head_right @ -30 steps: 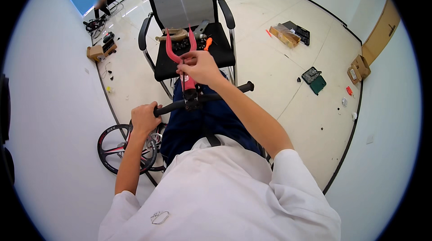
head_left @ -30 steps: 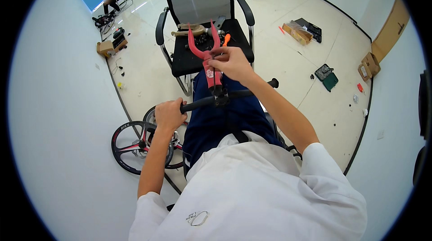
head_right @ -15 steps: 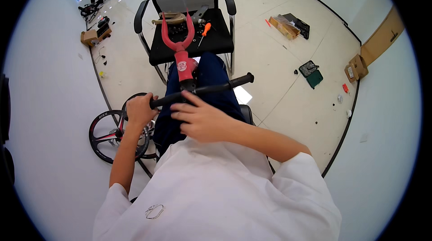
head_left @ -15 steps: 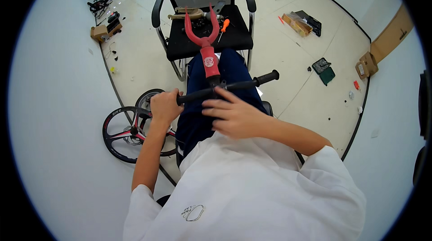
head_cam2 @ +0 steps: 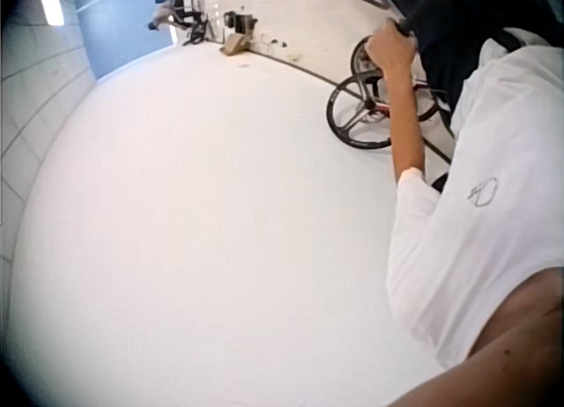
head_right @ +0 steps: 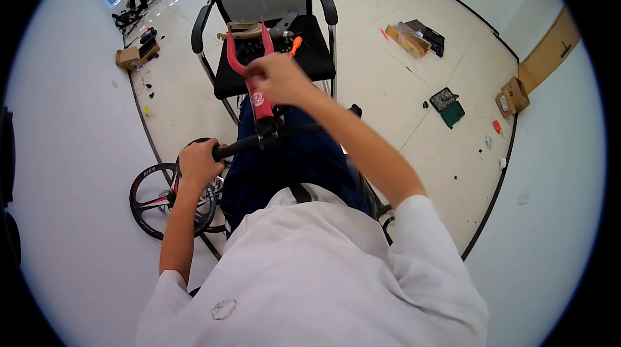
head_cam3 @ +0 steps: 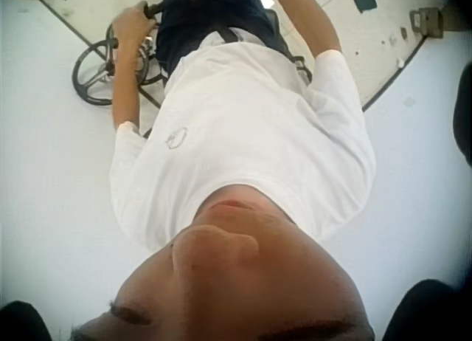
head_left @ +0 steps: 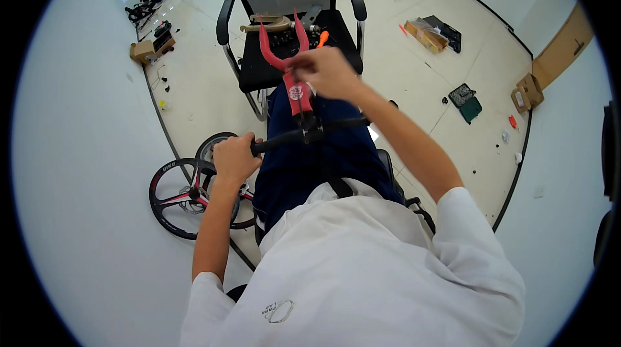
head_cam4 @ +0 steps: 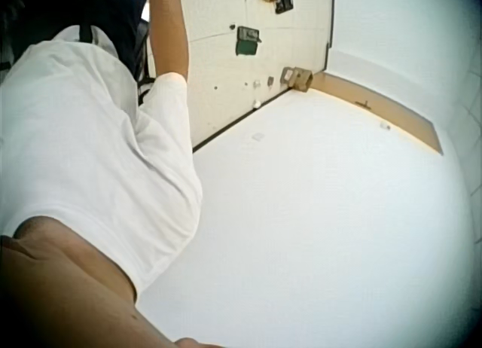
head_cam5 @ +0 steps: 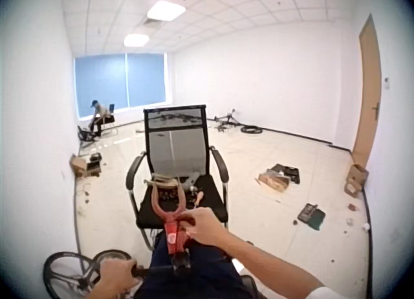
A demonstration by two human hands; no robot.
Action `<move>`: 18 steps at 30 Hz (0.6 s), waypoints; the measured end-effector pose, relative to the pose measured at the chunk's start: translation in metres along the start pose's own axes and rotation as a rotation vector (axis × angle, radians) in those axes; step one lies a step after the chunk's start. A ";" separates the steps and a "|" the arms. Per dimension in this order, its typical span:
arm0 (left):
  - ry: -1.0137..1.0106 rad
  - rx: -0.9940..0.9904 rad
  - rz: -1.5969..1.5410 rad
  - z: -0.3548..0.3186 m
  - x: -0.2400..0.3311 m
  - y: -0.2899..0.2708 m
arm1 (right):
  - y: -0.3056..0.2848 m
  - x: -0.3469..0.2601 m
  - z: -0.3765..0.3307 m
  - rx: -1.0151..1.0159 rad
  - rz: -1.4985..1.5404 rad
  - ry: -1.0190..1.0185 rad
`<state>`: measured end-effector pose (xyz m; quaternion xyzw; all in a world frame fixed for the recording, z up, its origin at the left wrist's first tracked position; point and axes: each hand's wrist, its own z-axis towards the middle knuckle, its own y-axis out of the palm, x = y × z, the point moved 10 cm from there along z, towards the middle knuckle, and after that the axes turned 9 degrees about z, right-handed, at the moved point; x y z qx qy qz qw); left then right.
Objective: The person assembles a bicycle handlebar by inserting bolts and washers into the stem and tightening them with an Allen key. They repeatedly adjust the handlebar position and secure the components while seated in a workshop.
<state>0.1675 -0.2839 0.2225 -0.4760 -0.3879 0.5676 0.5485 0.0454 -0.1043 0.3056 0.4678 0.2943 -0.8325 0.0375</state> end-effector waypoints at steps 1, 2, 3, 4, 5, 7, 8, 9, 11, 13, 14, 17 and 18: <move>-0.011 -0.020 -0.004 -0.002 -0.002 0.002 | 0.028 -0.013 0.003 -0.054 0.070 -0.069; 0.004 -0.010 -0.001 -0.003 -0.001 0.002 | 0.053 -0.027 -0.001 -0.106 0.133 -0.135; 0.013 -0.002 0.004 -0.004 -0.002 0.004 | 0.083 -0.044 -0.011 -0.218 0.053 -0.177; 0.022 0.006 0.007 -0.005 -0.003 0.005 | 0.107 -0.062 -0.028 -0.330 -0.027 -0.220; 0.022 0.028 -0.015 -0.004 -0.005 0.007 | 0.123 -0.081 -0.048 -0.452 -0.153 -0.251; 0.014 0.064 -0.055 -0.003 -0.011 0.013 | 0.138 -0.099 -0.092 -0.440 -0.340 -0.497; 0.000 0.045 -0.058 -0.001 -0.011 0.014 | 0.130 -0.101 -0.120 -0.302 -0.401 -0.713; -0.020 0.028 -0.067 -0.001 -0.011 0.012 | 0.118 -0.105 -0.135 -0.329 -0.432 -0.716; -0.039 0.032 -0.071 -0.001 -0.011 0.007 | 0.083 -0.101 -0.164 -0.279 -0.457 -0.774; -0.043 0.032 -0.089 0.004 -0.010 0.010 | 0.043 -0.081 -0.177 -0.254 -0.523 -0.705; -0.045 0.025 -0.086 0.004 -0.011 0.011 | 0.023 -0.073 -0.178 -0.209 -0.615 -0.678; -0.029 0.038 -0.059 0.004 -0.009 0.010 | -0.040 -0.033 -0.141 -0.053 -0.806 -0.607; -0.032 0.019 -0.040 0.000 -0.010 0.010 | -0.051 -0.029 -0.118 -0.054 -0.917 -0.514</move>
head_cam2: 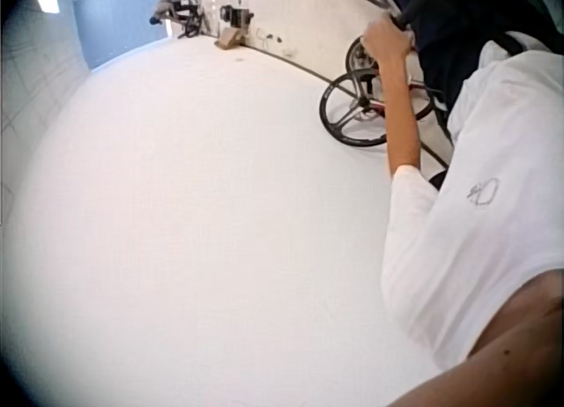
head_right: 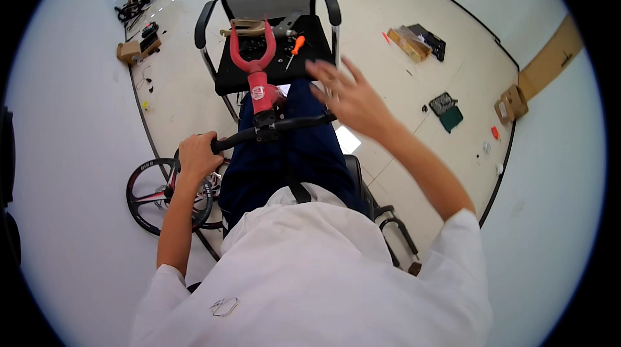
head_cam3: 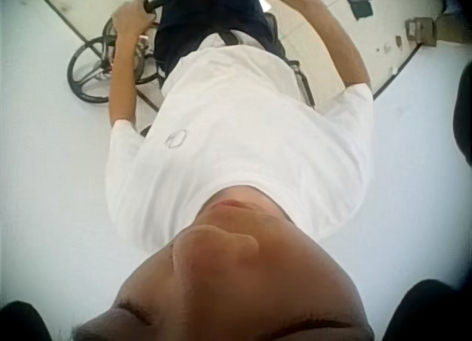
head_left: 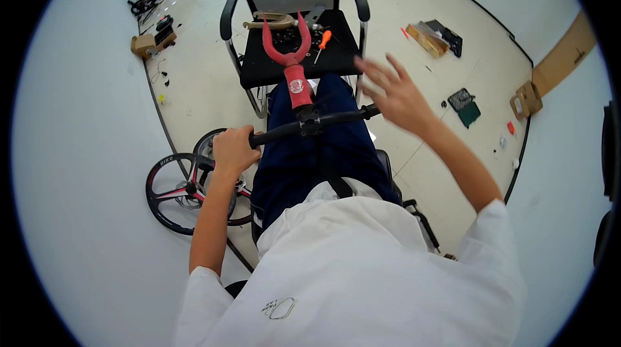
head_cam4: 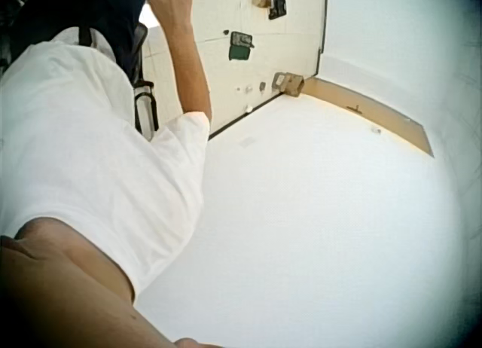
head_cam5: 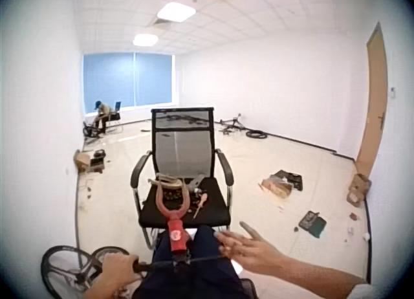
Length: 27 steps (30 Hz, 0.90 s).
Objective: The person assembles a bicycle handlebar by inserting bolts and washers into the stem and tightening them with an Allen key. They repeatedly adjust the handlebar position and secure the components while seated in a workshop.
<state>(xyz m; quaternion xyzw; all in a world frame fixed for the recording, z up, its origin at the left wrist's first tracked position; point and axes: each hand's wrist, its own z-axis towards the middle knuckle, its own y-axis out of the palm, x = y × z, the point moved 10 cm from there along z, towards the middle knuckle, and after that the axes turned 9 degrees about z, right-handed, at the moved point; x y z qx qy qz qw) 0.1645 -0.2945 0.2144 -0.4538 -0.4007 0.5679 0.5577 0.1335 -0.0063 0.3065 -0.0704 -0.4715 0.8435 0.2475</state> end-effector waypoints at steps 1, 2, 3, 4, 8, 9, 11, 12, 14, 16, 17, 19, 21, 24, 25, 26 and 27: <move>-0.001 -0.012 0.023 -0.003 -0.001 -0.001 | -0.003 0.009 0.019 0.037 0.029 0.046; -0.005 -0.014 0.040 -0.002 0.000 -0.003 | 0.008 0.013 0.034 0.041 0.077 0.035; -0.008 -0.018 0.032 0.000 0.003 -0.004 | 0.023 0.016 0.046 0.041 0.126 0.023; -0.001 -0.016 0.036 0.002 0.004 -0.004 | 0.034 0.012 0.058 0.038 0.175 0.009; 0.002 -0.019 0.026 0.005 0.003 -0.004 | 0.082 -0.025 0.098 -0.141 0.462 0.068; -0.017 -0.027 0.036 -0.004 -0.006 -0.002 | 0.094 -0.034 0.112 -0.343 0.505 0.261; 0.012 0.004 0.021 0.002 0.002 -0.003 | 0.080 -0.033 0.130 0.062 0.466 0.123; 0.023 0.018 0.018 0.001 0.003 -0.003 | 0.072 -0.040 0.134 0.261 0.454 0.045; 0.021 0.016 0.005 -0.003 0.004 -0.003 | 0.064 -0.047 0.144 0.384 0.398 0.179; 0.007 -0.001 -0.015 0.001 0.005 -0.004 | 0.072 -0.045 0.149 0.427 0.581 0.298; 0.012 0.017 -0.019 0.005 0.006 -0.007 | 0.092 -0.040 0.146 0.397 0.794 0.362; 0.010 0.019 -0.019 -0.004 0.003 -0.004 | 0.100 -0.068 0.141 0.295 1.040 0.350; 0.020 0.082 -0.029 -0.011 -0.003 -0.002 | 0.104 -0.113 0.131 -0.246 1.048 0.347; 0.001 0.063 -0.039 -0.005 -0.001 -0.003 | 0.060 -0.165 0.086 -0.210 0.699 -0.172; -0.028 0.029 -0.044 -0.003 -0.002 0.000 | 0.046 -0.166 0.069 -0.176 0.683 -0.268; -0.053 -0.003 -0.049 0.000 -0.004 0.002 | 0.040 -0.158 0.054 -0.183 0.621 -0.300; -0.052 -0.025 -0.055 0.001 -0.002 0.002 | 0.035 -0.147 0.038 -0.187 0.563 -0.331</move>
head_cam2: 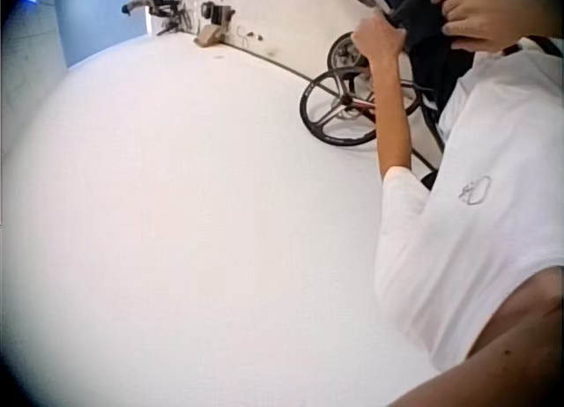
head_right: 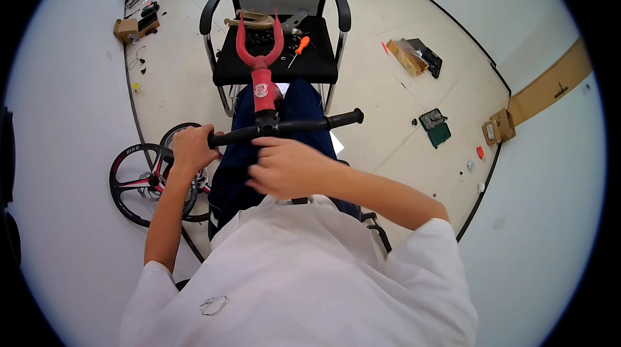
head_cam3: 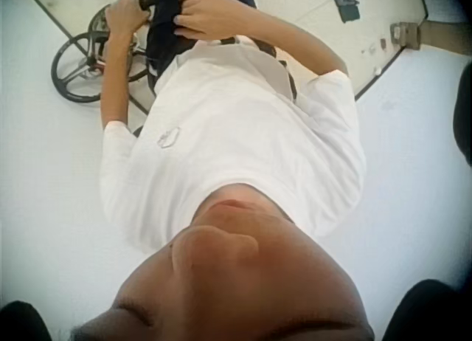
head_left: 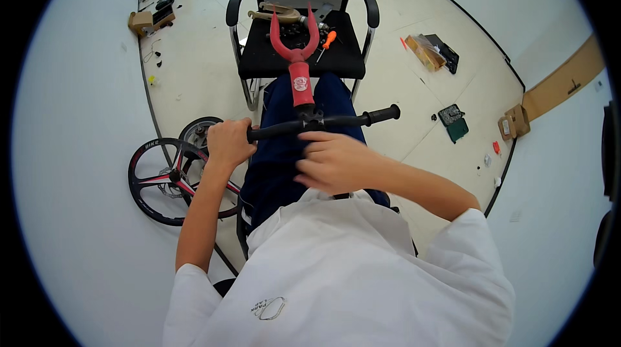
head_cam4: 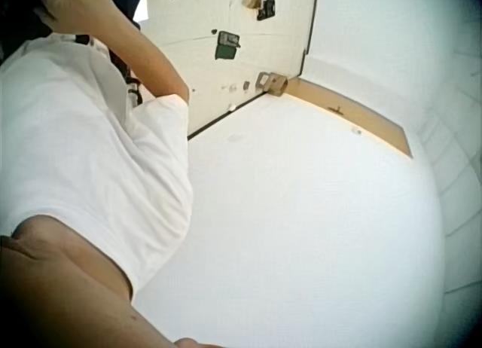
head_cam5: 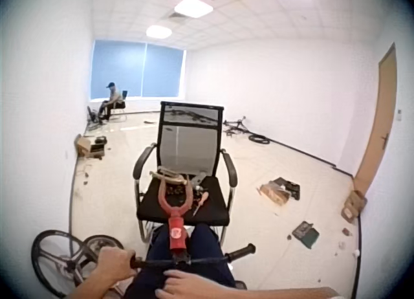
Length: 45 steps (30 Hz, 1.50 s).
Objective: The person assembles a bicycle handlebar by inserting bolts and washers into the stem and tightening them with an Allen key. They repeatedly adjust the handlebar position and secure the components while seated in a workshop.
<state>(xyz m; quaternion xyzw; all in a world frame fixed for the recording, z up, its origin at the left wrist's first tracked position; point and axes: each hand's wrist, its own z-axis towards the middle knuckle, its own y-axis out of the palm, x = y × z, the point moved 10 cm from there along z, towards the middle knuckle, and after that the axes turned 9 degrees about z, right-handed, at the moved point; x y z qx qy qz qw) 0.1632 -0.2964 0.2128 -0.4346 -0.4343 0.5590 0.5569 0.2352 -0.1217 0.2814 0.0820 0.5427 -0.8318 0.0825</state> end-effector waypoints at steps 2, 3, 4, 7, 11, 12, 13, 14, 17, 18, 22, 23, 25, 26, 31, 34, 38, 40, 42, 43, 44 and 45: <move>-0.008 0.001 0.005 -0.004 -0.004 -0.001 | -0.021 0.021 -0.026 0.019 -0.076 0.035; -0.006 0.004 0.006 -0.004 -0.005 0.000 | -0.032 0.042 -0.038 -0.017 -0.141 0.187; -0.005 0.004 0.020 -0.004 -0.006 0.000 | -0.047 0.058 -0.041 0.027 -0.177 0.261; 0.011 0.000 0.050 0.000 -0.004 -0.001 | -0.080 0.090 -0.027 0.173 -0.180 0.407; 0.026 -0.033 0.061 0.002 -0.001 -0.002 | -0.024 0.120 0.026 -0.008 0.159 0.455; 0.035 -0.027 0.080 -0.001 -0.003 -0.003 | -0.012 0.109 0.043 -0.001 0.144 0.413; 0.045 -0.014 0.086 -0.001 -0.002 -0.001 | -0.010 0.081 0.053 0.097 0.166 0.237; 0.047 0.042 0.043 0.001 -0.002 -0.001 | -0.006 0.066 0.055 0.096 0.152 0.197; 0.043 -0.017 0.053 -0.006 -0.007 0.000 | -0.007 0.024 0.043 0.019 0.068 0.133; 0.042 0.002 0.055 -0.005 -0.003 -0.004 | -0.015 0.018 0.029 -0.015 0.009 0.123; -0.007 -0.027 0.055 -0.004 -0.002 -0.004 | -0.054 0.070 -0.031 -0.014 -0.149 0.445; -0.015 -0.026 0.046 -0.007 -0.004 -0.002 | -0.056 0.095 -0.039 -0.049 -0.231 0.536; 0.005 -0.010 0.028 0.000 -0.001 -0.003 | -0.082 0.113 -0.032 0.189 -0.180 0.505; 0.014 -0.008 0.037 0.002 0.002 -0.004 | -0.076 0.120 -0.024 0.150 -0.118 0.498; 0.054 0.009 0.064 -0.002 0.002 -0.010 | -0.022 0.066 0.043 0.089 0.161 0.232; 0.033 0.015 0.050 0.001 -0.002 -0.009 | -0.019 0.031 0.018 -0.128 0.133 0.219; 0.009 0.026 0.030 -0.004 -0.003 -0.006 | -0.047 0.069 -0.008 0.059 -0.008 0.396; 0.013 -0.011 0.028 0.005 0.001 -0.008 | -0.056 0.063 0.010 0.098 -0.070 0.341; 0.016 -0.033 0.025 0.004 0.003 -0.007 | -0.055 0.072 0.020 0.137 0.070 0.353; 0.015 -0.047 0.026 0.003 0.003 -0.006 | -0.057 0.074 0.025 0.158 0.145 0.357; 0.006 -0.060 0.039 0.003 0.002 -0.007 | -0.050 0.086 0.021 0.007 0.169 0.520; 0.008 -0.051 0.038 0.002 0.002 -0.007 | -0.048 0.090 0.016 -0.023 0.147 0.546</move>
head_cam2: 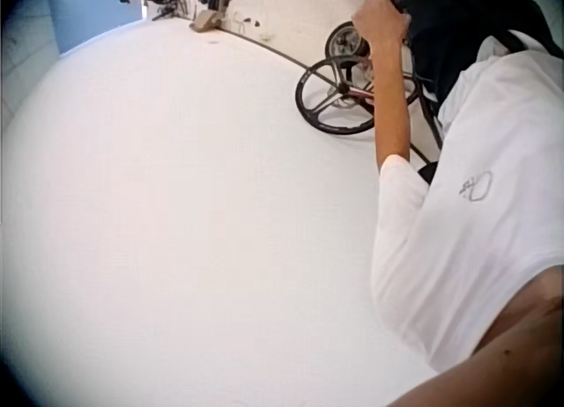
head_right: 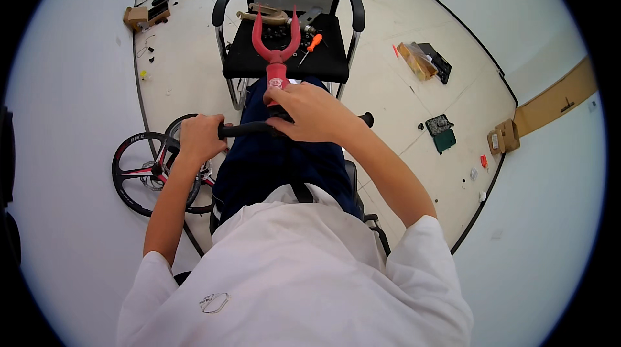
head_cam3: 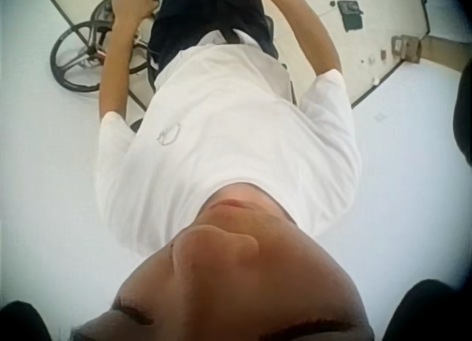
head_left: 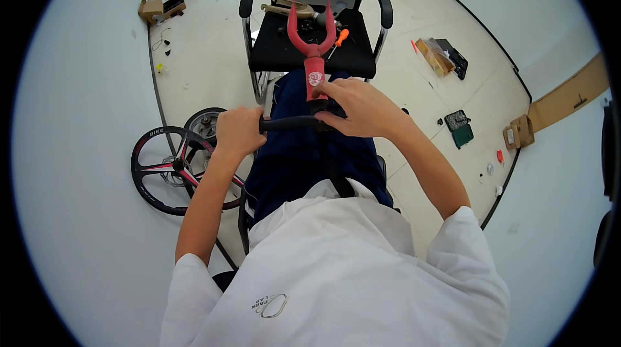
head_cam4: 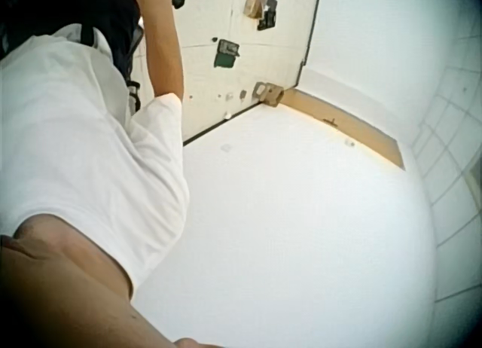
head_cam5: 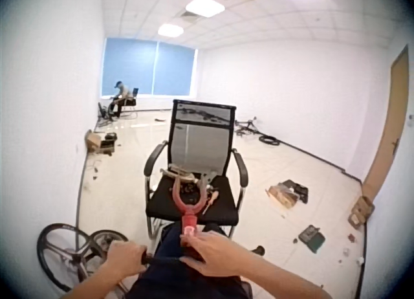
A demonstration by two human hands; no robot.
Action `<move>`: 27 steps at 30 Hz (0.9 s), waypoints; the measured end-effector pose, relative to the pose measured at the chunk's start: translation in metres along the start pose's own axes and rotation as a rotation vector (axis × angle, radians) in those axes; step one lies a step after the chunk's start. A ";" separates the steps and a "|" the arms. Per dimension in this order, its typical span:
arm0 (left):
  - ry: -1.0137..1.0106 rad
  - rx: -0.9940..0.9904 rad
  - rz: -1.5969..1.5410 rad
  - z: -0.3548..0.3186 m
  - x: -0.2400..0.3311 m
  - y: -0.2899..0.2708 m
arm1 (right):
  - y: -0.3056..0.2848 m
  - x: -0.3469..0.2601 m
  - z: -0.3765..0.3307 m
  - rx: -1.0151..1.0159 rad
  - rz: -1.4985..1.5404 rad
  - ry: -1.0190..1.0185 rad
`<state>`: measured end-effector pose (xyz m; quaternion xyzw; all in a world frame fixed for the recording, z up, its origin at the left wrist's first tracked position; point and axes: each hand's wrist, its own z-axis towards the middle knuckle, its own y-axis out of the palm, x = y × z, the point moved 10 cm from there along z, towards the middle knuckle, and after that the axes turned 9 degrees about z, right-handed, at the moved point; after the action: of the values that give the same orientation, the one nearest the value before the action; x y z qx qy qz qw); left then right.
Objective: The person assembles a bicycle handlebar by inserting bolts and washers into the stem and tightening them with an Allen key. They repeatedly adjust the handlebar position and secure the components while seated in a workshop.
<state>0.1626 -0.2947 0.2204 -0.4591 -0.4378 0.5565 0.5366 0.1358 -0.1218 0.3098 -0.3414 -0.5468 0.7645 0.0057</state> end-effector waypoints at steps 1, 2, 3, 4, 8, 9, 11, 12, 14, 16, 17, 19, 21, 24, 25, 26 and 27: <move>0.002 0.008 -0.001 -0.001 -0.003 0.001 | 0.002 0.009 -0.003 -0.021 -0.027 0.029; 0.004 0.017 -0.003 -0.002 -0.004 0.001 | 0.006 0.018 -0.006 -0.043 -0.055 0.057; 0.001 0.028 -0.009 -0.002 -0.005 0.001 | 0.004 0.025 -0.009 -0.008 -0.085 0.059; -0.002 0.040 -0.015 -0.002 -0.005 0.001 | -0.005 0.023 -0.013 0.096 -0.130 -0.047; -0.007 0.037 -0.007 -0.002 -0.005 0.001 | -0.046 0.033 -0.023 0.409 -0.357 -0.145; -0.002 0.033 -0.005 -0.001 -0.003 0.001 | -0.058 0.039 -0.022 0.500 -0.384 -0.087; 0.007 0.024 0.000 0.000 -0.002 -0.001 | -0.071 0.043 -0.017 0.634 -0.343 -0.016; 0.007 0.028 -0.003 0.001 0.000 -0.001 | -0.062 0.037 -0.008 0.617 -0.280 -0.038; 0.006 0.034 -0.008 0.004 0.002 -0.002 | -0.044 0.026 0.009 0.582 -0.152 -0.081; -0.002 0.022 0.002 -0.001 -0.003 -0.001 | -0.001 0.005 0.022 0.251 0.255 -0.071; -0.012 0.016 0.006 -0.004 -0.007 0.000 | 0.021 -0.020 0.022 -0.046 0.341 -0.138; 0.010 0.043 -0.015 -0.001 -0.001 -0.002 | 0.018 -0.037 -0.011 -0.020 0.254 -0.300; 0.011 0.061 -0.027 -0.003 -0.003 0.000 | -0.001 -0.027 -0.028 0.051 0.098 -0.241; 0.008 0.067 -0.022 -0.004 -0.006 0.000 | -0.032 -0.010 -0.041 0.263 0.036 -0.107; 0.011 0.054 -0.020 -0.002 -0.003 -0.001 | -0.036 -0.008 -0.045 0.279 0.050 -0.106; 0.013 0.040 -0.017 -0.001 -0.001 -0.002 | -0.036 -0.006 -0.050 0.298 0.076 -0.081; 0.009 0.036 -0.015 -0.001 -0.001 -0.002 | -0.034 -0.005 -0.058 0.319 0.108 -0.054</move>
<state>0.1639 -0.2956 0.2222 -0.4487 -0.4287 0.5582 0.5507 0.1579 -0.0620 0.3311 -0.3444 -0.3991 0.8498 0.0040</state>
